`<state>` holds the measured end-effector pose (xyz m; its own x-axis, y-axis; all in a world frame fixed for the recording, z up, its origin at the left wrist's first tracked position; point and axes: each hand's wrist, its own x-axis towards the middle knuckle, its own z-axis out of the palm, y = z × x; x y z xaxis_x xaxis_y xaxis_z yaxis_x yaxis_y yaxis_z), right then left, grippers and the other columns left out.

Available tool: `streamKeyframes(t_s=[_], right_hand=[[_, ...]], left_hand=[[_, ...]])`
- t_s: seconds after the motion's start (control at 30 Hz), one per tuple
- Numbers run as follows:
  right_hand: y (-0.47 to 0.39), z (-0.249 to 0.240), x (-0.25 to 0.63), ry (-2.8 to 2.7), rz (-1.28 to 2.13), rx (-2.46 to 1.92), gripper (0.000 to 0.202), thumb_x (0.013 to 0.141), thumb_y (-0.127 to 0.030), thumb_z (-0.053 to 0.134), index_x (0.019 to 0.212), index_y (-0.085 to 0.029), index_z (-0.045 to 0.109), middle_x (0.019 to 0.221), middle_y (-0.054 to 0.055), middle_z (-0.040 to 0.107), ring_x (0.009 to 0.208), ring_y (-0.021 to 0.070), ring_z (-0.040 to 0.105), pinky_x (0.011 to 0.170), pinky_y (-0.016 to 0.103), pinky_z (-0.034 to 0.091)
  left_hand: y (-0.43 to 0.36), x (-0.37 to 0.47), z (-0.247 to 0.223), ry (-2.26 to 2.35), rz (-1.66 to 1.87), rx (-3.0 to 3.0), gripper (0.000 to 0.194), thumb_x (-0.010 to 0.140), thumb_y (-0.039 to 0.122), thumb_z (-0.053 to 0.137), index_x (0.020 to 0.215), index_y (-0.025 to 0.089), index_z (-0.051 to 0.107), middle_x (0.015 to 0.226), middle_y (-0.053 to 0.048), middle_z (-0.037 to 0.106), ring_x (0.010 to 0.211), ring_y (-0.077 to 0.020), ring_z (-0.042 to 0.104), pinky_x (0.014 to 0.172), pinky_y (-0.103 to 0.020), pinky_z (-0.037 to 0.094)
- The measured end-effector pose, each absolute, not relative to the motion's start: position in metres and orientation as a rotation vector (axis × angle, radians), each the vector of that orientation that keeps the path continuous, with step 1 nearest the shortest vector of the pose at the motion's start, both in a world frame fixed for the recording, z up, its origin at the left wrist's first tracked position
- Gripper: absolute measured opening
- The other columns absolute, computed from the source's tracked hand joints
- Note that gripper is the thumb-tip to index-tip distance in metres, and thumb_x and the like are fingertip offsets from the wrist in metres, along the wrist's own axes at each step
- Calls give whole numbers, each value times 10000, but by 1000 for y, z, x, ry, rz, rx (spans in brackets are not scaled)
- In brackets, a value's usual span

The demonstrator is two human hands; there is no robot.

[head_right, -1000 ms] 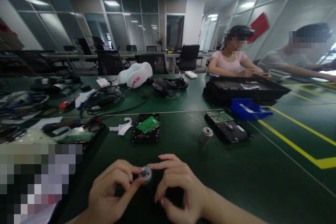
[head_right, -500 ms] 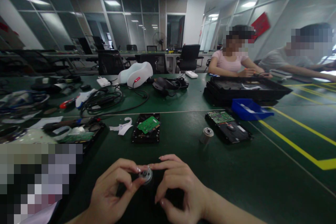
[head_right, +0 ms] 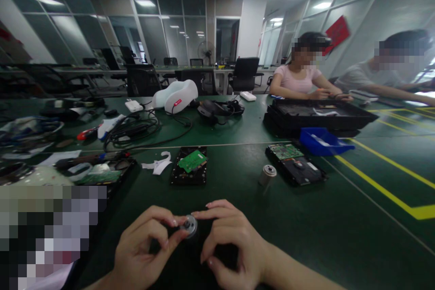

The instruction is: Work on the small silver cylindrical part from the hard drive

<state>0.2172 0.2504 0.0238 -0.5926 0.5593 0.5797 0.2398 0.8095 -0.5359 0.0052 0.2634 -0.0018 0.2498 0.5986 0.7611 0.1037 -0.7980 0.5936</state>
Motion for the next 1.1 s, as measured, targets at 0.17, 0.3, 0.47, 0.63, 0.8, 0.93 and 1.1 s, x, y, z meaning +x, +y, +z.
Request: streamKeyframes(t_s=[0.17, 0.3, 0.47, 0.63, 0.8, 0.93, 1.1], right_hand=[[250, 22, 217, -2194, 503, -580, 180, 641, -142, 520, 755, -209, 643, 669, 25, 721, 1059, 252, 662, 1010, 408, 375], [251, 22, 217, -2210, 508, -579, 191, 633, -133, 529, 768, -210, 638, 665, 12, 716, 1086, 237, 649, 1019, 381, 362], [251, 23, 217, -2226, 487, -585, 177, 644, -142, 524, 760, -212, 638, 664, 20, 713, 1083, 239, 650, 1008, 381, 375], [250, 24, 217, -2236, 490, -604, 167, 650, -152, 525, 742, -213, 650, 644, 32, 714, 1053, 261, 665, 990, 411, 397], [251, 24, 218, -2239, 491, -585, 171, 643, -149, 528, 752, -211, 644, 673, 22, 720, 1070, 245, 655, 989, 394, 399], [251, 23, 218, -2256, 488, -587, 162, 656, -160, 522, 756, -218, 635, 679, 24, 720, 1097, 242, 642, 987, 390, 393], [250, 23, 217, -2237, 484, -579, 167, 654, -154, 518, 752, -216, 638, 667, 32, 721, 1080, 253, 650, 971, 398, 403]], left_hand=[[263, 6, -1, 651, 1594, 2116, 290, 772, -65, 638, 674, 172, 503, 804, -8, 598, 691, -151, 683, 592, -248, 595], [263, 6, 0, 634, 1599, 2116, 285, 770, -58, 642, 668, 174, 512, 807, -9, 608, 713, -152, 686, 606, -242, 598], [263, 6, -1, 642, 1609, 2114, 286, 780, -45, 642, 659, 179, 511, 807, -8, 620, 739, -159, 692, 627, -252, 602], [263, 5, -2, 608, 1553, 2095, 280, 793, -53, 630, 678, 176, 516, 848, -21, 641, 798, -183, 711, 680, -283, 615], [264, 5, 0, 590, 1545, 2086, 275, 795, -56, 620, 682, 174, 520, 845, -25, 650, 785, -181, 717, 669, -274, 619], [264, 6, 0, 621, 1576, 2109, 266, 801, -27, 638, 674, 178, 528, 796, -13, 638, 716, -158, 700, 623, -259, 615], [263, 6, -2, 613, 1602, 2111, 281, 787, -44, 644, 672, 179, 517, 791, -4, 634, 705, -146, 687, 608, -245, 606]])
